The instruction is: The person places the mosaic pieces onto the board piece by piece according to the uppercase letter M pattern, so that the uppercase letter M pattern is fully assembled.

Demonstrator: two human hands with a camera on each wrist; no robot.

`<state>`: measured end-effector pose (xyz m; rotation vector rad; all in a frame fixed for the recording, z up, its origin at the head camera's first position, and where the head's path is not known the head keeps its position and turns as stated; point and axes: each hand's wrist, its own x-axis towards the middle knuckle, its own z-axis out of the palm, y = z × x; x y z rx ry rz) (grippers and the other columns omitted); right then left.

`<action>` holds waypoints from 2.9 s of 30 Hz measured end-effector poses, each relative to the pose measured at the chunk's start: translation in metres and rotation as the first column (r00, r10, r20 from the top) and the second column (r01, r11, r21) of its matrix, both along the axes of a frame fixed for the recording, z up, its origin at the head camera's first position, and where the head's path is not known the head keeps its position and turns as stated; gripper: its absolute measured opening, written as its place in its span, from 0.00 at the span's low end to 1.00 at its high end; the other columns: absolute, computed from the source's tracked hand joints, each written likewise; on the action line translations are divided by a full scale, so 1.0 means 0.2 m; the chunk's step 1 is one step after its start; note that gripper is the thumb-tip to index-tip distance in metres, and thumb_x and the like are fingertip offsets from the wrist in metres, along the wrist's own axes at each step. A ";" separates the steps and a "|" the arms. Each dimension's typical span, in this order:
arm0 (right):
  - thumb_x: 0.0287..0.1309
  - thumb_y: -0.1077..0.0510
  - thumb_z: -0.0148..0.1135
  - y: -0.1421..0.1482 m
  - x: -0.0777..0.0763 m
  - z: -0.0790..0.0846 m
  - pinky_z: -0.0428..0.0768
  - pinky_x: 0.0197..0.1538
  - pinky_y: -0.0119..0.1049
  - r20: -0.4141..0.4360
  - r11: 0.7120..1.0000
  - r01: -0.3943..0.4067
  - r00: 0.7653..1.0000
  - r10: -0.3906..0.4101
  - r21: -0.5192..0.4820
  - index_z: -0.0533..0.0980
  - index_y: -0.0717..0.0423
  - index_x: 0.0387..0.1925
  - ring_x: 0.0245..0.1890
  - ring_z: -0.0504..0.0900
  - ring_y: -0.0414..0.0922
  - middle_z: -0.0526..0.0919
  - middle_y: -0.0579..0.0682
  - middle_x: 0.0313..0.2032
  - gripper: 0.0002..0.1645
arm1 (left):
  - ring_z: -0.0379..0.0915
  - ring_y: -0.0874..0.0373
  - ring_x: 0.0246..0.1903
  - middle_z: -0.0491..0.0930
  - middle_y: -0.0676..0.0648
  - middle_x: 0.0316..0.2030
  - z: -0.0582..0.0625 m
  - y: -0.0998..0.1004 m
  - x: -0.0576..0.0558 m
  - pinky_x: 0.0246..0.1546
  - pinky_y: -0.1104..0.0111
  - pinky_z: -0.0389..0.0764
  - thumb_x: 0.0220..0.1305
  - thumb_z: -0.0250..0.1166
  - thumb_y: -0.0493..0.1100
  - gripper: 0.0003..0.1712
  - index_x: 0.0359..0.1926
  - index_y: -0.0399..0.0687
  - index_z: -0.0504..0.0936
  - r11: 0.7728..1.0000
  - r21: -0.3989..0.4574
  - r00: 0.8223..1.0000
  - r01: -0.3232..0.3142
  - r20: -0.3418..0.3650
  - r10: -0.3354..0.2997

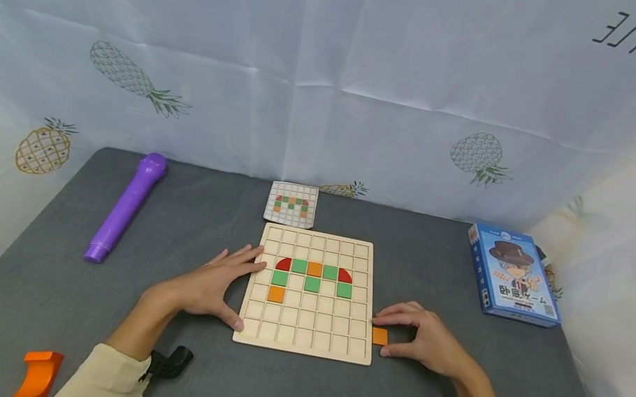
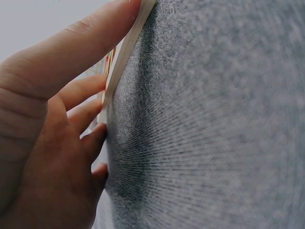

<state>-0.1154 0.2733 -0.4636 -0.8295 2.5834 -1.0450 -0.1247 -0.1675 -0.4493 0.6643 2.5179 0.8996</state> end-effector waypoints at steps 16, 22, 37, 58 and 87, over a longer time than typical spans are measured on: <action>0.54 0.48 0.77 -0.01 -0.01 -0.02 0.77 0.54 0.31 -0.004 0.998 -0.046 0.999 0.046 -0.035 0.88 0.40 0.49 0.49 0.78 0.32 0.87 0.38 0.47 0.19 | 0.36 0.39 0.83 0.45 0.42 0.83 -0.02 0.00 0.00 0.79 0.34 0.37 0.40 0.85 0.56 0.66 0.78 0.47 0.61 1.000 -0.004 1.000 0.002 -0.003 -0.002; 0.54 0.49 0.77 -0.01 -0.01 -0.02 0.78 0.53 0.32 -0.003 0.998 -0.049 0.999 0.049 -0.035 0.88 0.41 0.48 0.48 0.79 0.32 0.88 0.39 0.45 0.17 | 0.37 0.39 0.83 0.46 0.43 0.83 -0.01 0.00 0.00 0.79 0.34 0.37 0.41 0.85 0.56 0.66 0.78 0.46 0.61 1.000 -0.004 1.000 0.005 -0.005 -0.006; 0.56 0.51 0.76 0.00 -0.04 0.05 0.81 0.52 0.29 0.095 0.996 -0.013 0.995 0.022 -0.092 0.89 0.43 0.44 0.48 0.82 0.32 0.89 0.41 0.46 0.13 | 0.37 0.38 0.83 0.46 0.42 0.83 0.00 0.00 0.00 0.79 0.35 0.37 0.40 0.85 0.54 0.65 0.78 0.45 0.62 1.000 0.001 1.000 0.001 0.000 -0.001; 0.57 0.57 0.75 -0.10 -0.11 0.06 0.81 0.49 0.27 -0.031 0.994 0.037 0.999 -0.041 -0.100 0.89 0.46 0.43 0.48 0.83 0.33 0.89 0.43 0.47 0.11 | 0.37 0.38 0.82 0.45 0.41 0.83 0.01 0.00 0.00 0.79 0.34 0.37 0.42 0.85 0.54 0.65 0.78 0.44 0.61 1.000 0.006 1.000 0.017 -0.004 -0.017; 0.56 0.56 0.76 -0.30 -0.10 0.01 0.86 0.40 0.27 -0.007 0.983 0.057 0.998 -0.059 -0.173 0.89 0.52 0.44 0.42 0.86 0.35 0.90 0.50 0.47 0.13 | 0.36 0.37 0.82 0.46 0.41 0.83 -0.01 -0.01 0.00 0.78 0.34 0.37 0.41 0.85 0.55 0.66 0.78 0.45 0.61 1.000 0.010 1.000 0.019 -0.013 -0.019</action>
